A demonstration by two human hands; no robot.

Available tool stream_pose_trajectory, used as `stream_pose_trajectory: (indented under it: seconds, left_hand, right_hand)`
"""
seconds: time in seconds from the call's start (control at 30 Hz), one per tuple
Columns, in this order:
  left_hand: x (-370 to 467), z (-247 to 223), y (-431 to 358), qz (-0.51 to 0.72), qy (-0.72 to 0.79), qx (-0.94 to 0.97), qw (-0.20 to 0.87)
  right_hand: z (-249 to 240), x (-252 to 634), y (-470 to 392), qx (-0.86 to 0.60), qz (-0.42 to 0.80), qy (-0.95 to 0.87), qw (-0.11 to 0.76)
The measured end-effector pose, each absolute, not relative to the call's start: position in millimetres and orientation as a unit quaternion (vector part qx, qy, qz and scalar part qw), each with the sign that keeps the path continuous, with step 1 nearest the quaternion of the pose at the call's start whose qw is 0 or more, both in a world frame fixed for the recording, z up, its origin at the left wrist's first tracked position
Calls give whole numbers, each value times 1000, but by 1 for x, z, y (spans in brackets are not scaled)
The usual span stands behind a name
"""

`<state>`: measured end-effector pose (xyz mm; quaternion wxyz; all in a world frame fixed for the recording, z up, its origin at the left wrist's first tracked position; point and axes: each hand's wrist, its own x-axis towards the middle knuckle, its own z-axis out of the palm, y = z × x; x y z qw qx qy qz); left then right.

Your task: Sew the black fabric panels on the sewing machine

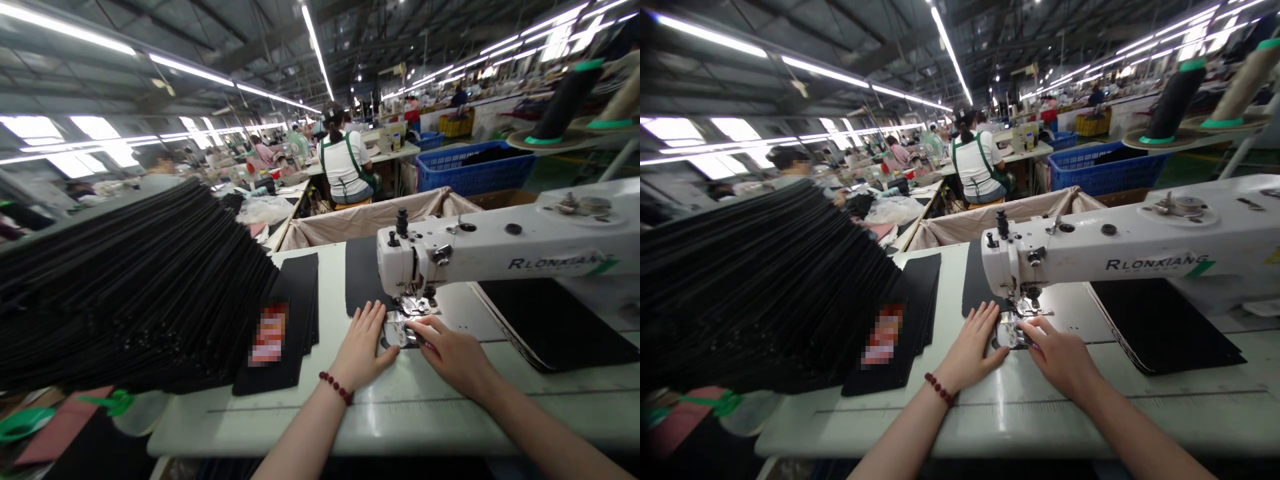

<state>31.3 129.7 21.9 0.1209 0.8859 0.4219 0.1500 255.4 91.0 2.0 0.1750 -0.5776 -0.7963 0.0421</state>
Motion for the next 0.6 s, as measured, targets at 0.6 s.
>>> stream_pose_trajectory:
  seconds: [0.6]
  left_hand:
    - [39, 38, 44, 115, 418, 898, 77]
  right_hand:
    - [-1, 258, 94, -572, 36, -779, 252]
